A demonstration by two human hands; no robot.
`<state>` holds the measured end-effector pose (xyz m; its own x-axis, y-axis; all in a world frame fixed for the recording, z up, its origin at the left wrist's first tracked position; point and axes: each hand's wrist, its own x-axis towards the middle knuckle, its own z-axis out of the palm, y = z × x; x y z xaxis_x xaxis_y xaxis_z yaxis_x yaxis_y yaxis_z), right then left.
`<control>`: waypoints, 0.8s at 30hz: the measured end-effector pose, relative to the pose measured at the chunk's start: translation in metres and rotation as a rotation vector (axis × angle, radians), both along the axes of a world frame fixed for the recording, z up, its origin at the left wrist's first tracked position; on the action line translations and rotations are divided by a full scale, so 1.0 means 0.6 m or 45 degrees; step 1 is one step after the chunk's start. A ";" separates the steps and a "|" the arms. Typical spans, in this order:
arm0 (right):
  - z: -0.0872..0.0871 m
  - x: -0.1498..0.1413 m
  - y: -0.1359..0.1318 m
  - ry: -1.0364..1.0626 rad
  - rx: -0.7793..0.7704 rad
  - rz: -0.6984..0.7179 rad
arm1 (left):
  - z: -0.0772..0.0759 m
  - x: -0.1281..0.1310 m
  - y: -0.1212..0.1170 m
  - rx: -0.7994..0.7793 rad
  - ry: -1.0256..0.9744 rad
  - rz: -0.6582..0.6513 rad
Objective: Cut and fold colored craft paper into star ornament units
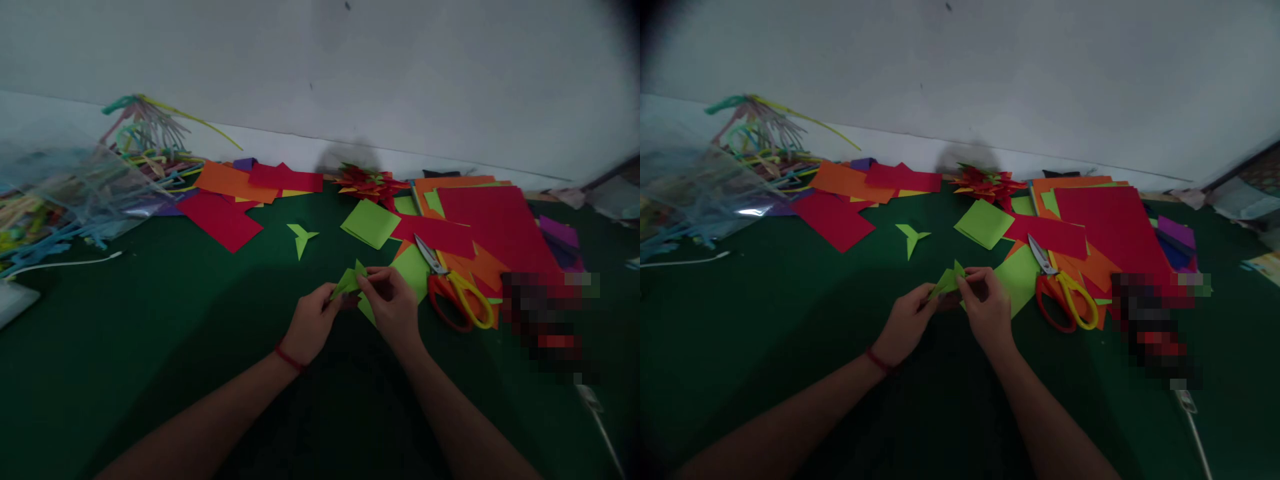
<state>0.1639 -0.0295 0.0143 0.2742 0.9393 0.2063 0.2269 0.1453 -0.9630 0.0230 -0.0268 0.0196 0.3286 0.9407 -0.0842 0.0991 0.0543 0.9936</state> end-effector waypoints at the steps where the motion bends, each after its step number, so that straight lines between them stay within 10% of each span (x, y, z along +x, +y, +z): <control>1: -0.001 0.000 0.000 0.000 0.007 -0.008 | 0.000 0.001 0.000 -0.006 -0.009 0.004; 24: -0.003 0.008 0.004 -0.035 0.093 -0.063 | -0.010 -0.002 -0.002 -0.308 -0.265 0.034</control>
<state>0.1685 -0.0272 0.0126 0.3132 0.9069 0.2818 0.2614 0.2029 -0.9437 0.0217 -0.0281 0.0135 0.3380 0.9100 -0.2400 -0.1098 0.2914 0.9503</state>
